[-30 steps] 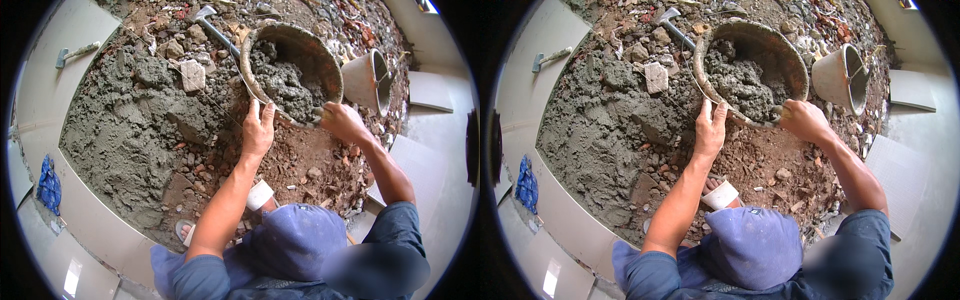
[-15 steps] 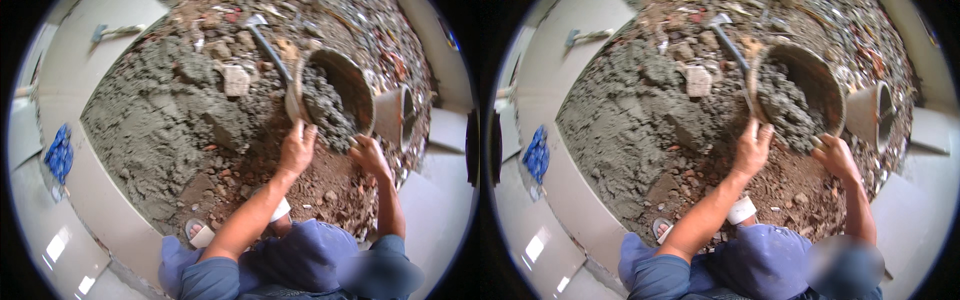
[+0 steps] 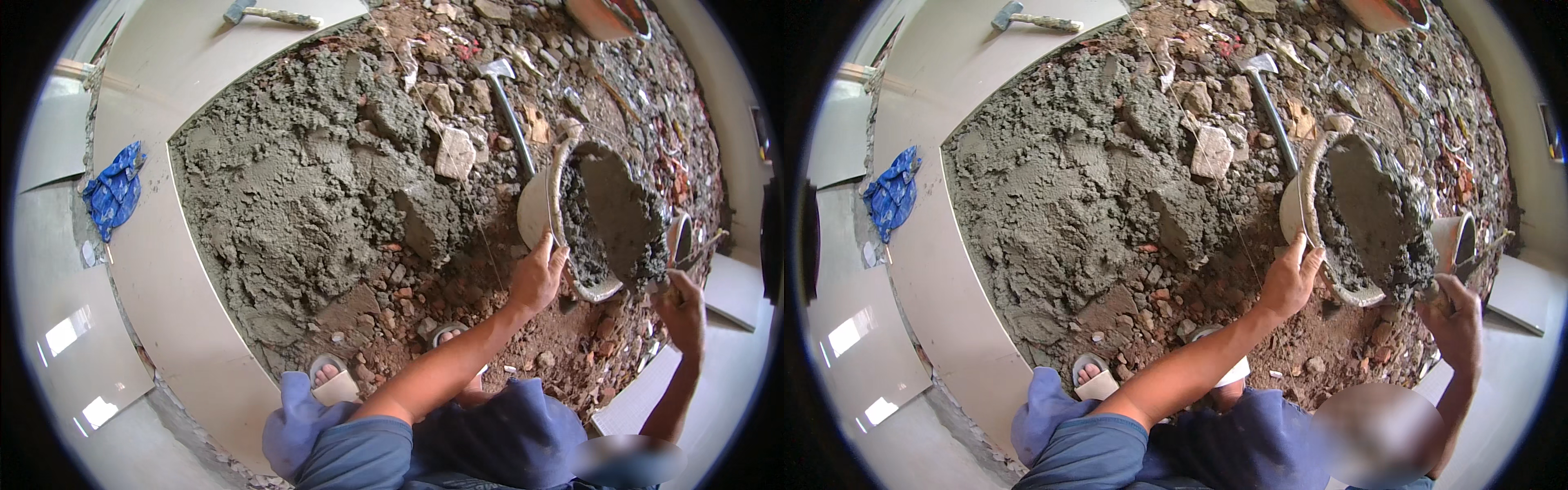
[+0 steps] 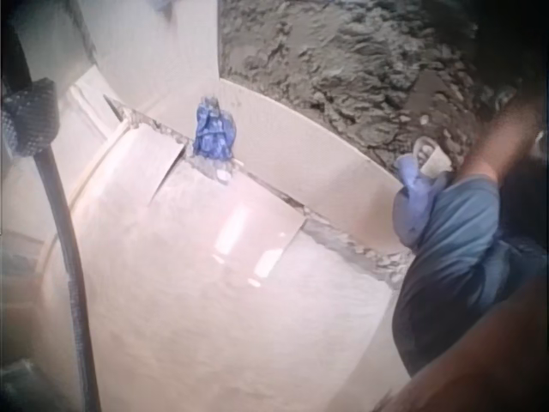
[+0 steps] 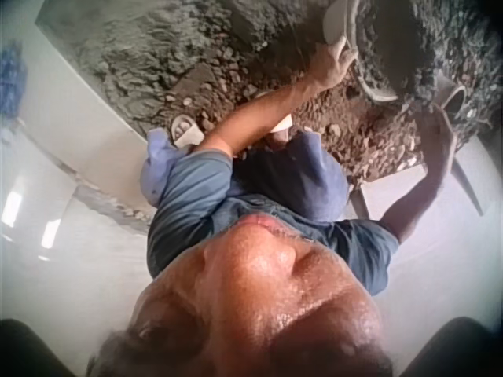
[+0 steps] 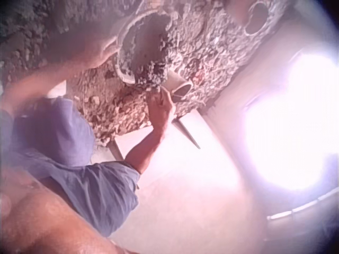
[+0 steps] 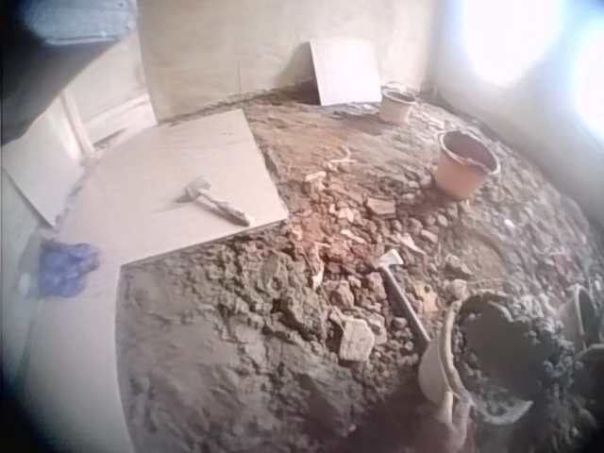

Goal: The person uses a rubber mallet to tap a floor tile into place, then clears debris from the subfloor with a trowel. They spread wet cement over the prepared area and continue laying tiles, tapping each to level it.

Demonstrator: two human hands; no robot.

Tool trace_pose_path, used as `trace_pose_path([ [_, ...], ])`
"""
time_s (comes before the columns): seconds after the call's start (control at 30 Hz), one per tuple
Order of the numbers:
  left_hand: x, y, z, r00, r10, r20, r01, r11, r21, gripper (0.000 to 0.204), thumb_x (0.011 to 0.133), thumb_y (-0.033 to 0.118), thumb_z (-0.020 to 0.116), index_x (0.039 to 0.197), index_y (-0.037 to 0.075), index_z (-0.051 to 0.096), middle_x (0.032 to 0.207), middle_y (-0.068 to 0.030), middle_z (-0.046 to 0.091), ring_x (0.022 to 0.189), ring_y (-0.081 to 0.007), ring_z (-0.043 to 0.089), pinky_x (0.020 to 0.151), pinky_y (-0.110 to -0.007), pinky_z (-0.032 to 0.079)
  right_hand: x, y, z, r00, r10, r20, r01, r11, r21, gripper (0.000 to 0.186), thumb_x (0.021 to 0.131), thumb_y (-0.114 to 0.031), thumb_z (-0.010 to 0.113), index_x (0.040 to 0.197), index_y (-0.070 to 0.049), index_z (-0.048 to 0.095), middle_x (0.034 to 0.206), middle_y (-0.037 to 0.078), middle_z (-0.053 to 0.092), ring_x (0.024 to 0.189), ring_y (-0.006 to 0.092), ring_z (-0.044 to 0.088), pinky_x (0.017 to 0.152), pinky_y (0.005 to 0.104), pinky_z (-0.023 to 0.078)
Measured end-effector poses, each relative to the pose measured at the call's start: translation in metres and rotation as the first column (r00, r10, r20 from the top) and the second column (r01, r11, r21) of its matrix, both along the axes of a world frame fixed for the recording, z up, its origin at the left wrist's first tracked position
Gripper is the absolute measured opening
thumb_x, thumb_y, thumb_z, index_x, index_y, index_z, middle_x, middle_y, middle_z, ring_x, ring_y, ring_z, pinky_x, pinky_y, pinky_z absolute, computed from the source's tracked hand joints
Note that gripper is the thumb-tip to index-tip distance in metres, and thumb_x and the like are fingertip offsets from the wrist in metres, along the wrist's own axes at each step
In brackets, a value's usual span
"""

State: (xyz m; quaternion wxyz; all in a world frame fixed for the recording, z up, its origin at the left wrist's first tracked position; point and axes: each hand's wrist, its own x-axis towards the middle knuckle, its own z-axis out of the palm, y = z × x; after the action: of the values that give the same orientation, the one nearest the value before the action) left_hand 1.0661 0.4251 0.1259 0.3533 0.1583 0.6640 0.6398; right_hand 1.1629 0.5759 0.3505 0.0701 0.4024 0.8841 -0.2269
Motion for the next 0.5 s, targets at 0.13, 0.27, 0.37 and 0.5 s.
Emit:
trace_pose_path([
  [0.13, 0.000, 0.001, 0.000, 0.999, -0.001, -0.048, 0.000, 1.000, -0.031, 0.066, 0.099, 0.043, 0.043, 0.135, -0.012, 0.037, 0.095, -0.0296, 0.065, 0.081, -0.0364, 0.068, 0.070, -0.041, 0.055, -0.093, -0.010, 0.011, 0.939, 0.341, 0.049, -0.341, 0.940, -0.014, 0.025, 0.076, -0.011, 0.071, 0.096, 0.000, 0.062, 0.067, 0.005, 0.057, 0.054, 0.0128, 0.049, 0.052, 0.0295, 0.042],
  [0.27, 0.003, 0.001, -0.002, 0.996, 0.038, -0.082, -0.041, 0.999, -0.034, 0.061, 0.098, 0.039, 0.046, 0.135, -0.009, 0.040, 0.104, -0.0294, 0.063, 0.084, -0.0383, 0.068, 0.072, -0.042, 0.056, -0.230, -0.049, -0.038, 0.887, 0.460, 0.029, -0.410, 0.815, -0.410, 0.041, 0.093, -0.043, 0.055, 0.085, -0.003, 0.061, 0.061, 0.003, 0.058, 0.051, 0.0088, 0.055, 0.047, 0.0254, 0.046],
  [0.37, 0.004, 0.000, -0.007, 0.991, 0.064, -0.119, -0.060, 0.998, 0.036, 0.052, 0.096, 0.028, 0.053, 0.136, -0.003, 0.042, 0.106, -0.0259, 0.065, 0.084, -0.0382, 0.068, 0.072, -0.042, 0.057, -0.315, -0.106, -0.105, 0.896, 0.440, -0.060, -0.383, 0.696, -0.607, 0.046, 0.092, -0.046, 0.052, 0.092, 0.000, 0.059, 0.072, 0.009, 0.062, 0.054, 0.0126, 0.058, 0.048, 0.0291, 0.050],
  [0.5, 0.004, -0.001, -0.008, 0.989, 0.090, -0.115, -0.090, 0.996, 0.008, 0.046, 0.095, 0.032, 0.053, 0.132, 0.006, 0.048, 0.099, -0.0211, 0.067, 0.085, -0.0389, 0.067, 0.073, -0.046, 0.055, -0.310, -0.121, -0.108, 0.808, 0.590, 0.019, -0.517, 0.722, -0.460, 0.042, 0.092, -0.042, 0.052, 0.104, -0.003, 0.062, 0.077, 0.011, 0.062, 0.063, 0.0155, 0.061, 0.056, 0.0358, 0.055],
])
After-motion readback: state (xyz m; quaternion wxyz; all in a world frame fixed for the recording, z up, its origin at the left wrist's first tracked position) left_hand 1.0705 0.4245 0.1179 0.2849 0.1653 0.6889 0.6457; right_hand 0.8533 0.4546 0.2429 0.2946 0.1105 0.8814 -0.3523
